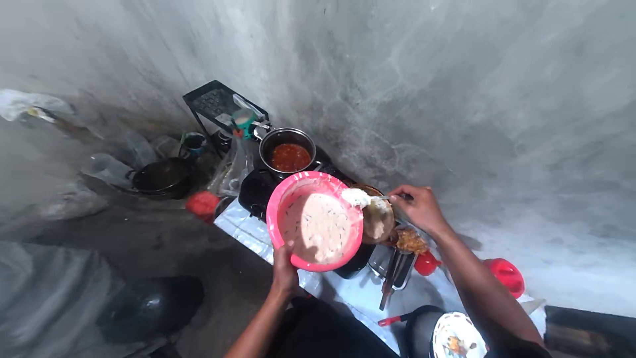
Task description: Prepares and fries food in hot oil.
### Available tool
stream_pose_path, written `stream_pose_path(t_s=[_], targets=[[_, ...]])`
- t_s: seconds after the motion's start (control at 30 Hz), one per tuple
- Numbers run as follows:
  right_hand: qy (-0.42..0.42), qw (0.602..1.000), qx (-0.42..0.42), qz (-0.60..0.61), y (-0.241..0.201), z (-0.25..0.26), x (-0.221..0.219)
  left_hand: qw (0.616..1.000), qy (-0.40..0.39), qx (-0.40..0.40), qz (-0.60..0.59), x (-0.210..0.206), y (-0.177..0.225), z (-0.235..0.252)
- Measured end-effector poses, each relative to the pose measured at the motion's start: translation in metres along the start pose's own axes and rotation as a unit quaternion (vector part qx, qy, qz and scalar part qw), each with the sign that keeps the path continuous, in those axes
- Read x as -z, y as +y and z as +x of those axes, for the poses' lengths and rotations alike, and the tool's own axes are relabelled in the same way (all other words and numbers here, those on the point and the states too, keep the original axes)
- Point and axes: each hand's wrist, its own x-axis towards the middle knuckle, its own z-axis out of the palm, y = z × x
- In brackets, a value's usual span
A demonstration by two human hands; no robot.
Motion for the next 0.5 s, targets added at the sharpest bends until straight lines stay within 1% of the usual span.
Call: stream_pose_path(t_s=[0.13, 0.2, 0.27, 0.4, 0.5], targets=[[0.008, 1.000, -0.015, -0.015, 0.046, 0.036, -0.002, 0.999, 0.007, -0.040, -0.032, -0.003, -0.006, -0.005], [-0.001, 0.999, -0.026, -0.045, 0.070, 0.050, -0.012, 0.997, 0.006, -0.057, -0.046, -0.001, -0.005, -0.014], [-0.017, 0.996, -0.027, -0.078, 0.093, 0.061, -0.028, 0.996, 0.022, -0.069, -0.048, 0.002, 0.001, -0.027], [-0.073, 0.987, 0.003, -0.146, 0.136, 0.080, -0.060, 0.991, 0.050, -0.102, -0.069, 0.022, 0.007, -0.058], [-0.068, 0.983, 0.060, -0.157, 0.156, 0.088, -0.077, 0.987, 0.086, -0.125, -0.057, 0.039, 0.012, -0.085]])
